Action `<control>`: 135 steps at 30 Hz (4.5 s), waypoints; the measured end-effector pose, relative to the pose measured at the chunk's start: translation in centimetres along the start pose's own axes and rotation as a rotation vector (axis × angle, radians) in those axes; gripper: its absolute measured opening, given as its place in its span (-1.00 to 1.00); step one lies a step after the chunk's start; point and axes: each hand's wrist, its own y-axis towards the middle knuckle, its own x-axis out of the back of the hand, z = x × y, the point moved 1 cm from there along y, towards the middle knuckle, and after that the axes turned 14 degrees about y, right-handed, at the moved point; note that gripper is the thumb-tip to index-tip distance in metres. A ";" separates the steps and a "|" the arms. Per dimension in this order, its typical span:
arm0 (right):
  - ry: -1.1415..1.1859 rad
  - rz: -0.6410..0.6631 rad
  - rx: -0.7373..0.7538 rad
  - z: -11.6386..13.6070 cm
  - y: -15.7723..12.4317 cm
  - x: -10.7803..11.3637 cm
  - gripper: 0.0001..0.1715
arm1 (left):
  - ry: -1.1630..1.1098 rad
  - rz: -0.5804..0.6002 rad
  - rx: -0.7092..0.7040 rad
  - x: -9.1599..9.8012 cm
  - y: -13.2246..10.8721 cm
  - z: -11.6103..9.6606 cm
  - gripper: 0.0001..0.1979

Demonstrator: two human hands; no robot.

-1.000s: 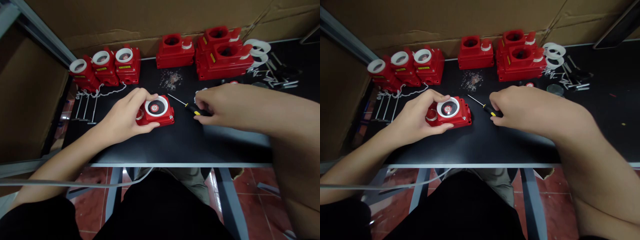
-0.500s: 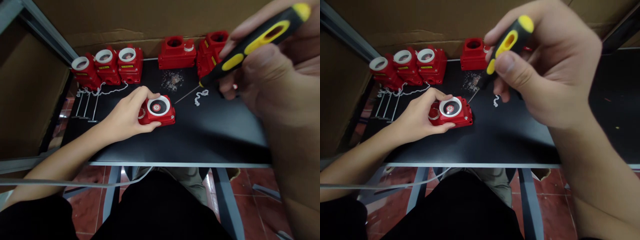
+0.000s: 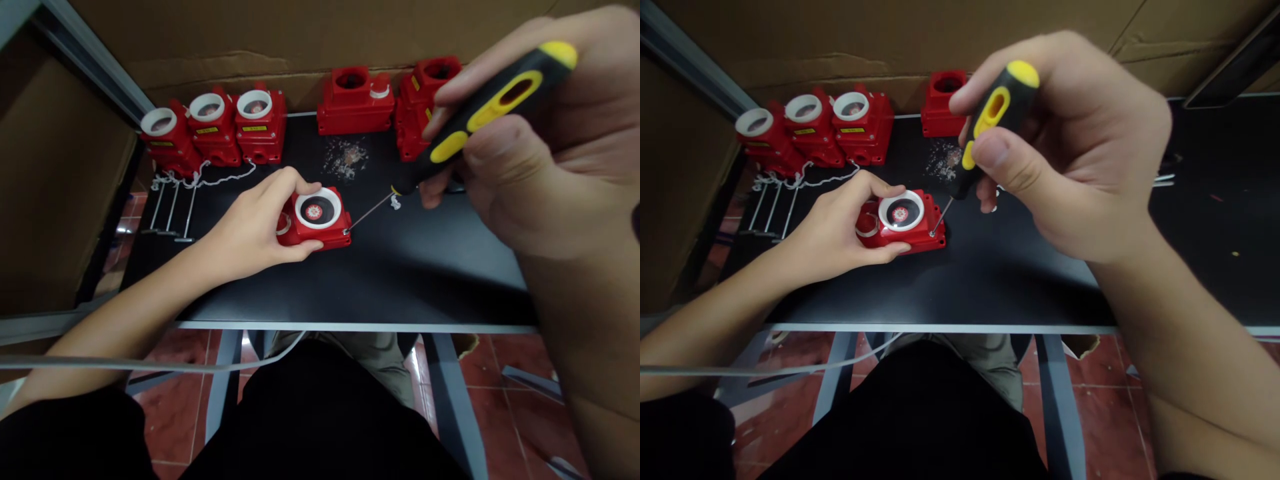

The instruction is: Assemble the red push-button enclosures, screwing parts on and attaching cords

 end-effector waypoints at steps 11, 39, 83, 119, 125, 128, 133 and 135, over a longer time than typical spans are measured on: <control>0.238 0.191 0.163 2.1 1.2 -0.4 -0.58 | -0.027 0.040 0.018 0.2 0.2 -0.3 -0.47; 0.394 0.321 0.204 1.3 1.3 -3.5 -0.62 | 0.007 0.078 -0.017 0.8 0.4 -0.2 -0.41; 0.392 0.160 0.357 0.2 1.1 -3.6 -0.61 | 0.028 0.090 -0.061 0.8 -0.5 0.1 -0.27; 0.425 0.140 0.254 0.5 0.6 -3.5 -0.73 | 0.089 0.149 -0.070 2.4 -0.8 -0.4 -0.21; 0.404 0.126 0.226 0.9 0.5 -3.7 -0.77 | 0.121 0.224 -0.037 3.4 -0.8 0.1 -0.16; 0.430 0.117 0.200 1.0 0.5 -3.8 -0.77 | 0.146 0.227 -0.035 3.4 -0.7 0.2 -0.15; 0.515 0.230 0.275 0.5 1.2 -3.9 -0.77 | 0.169 0.231 -0.027 3.3 -0.8 -0.1 -0.16; 0.523 0.236 0.280 0.6 1.6 -4.0 -0.75 | 0.163 0.232 -0.036 3.3 -0.8 -0.1 -0.13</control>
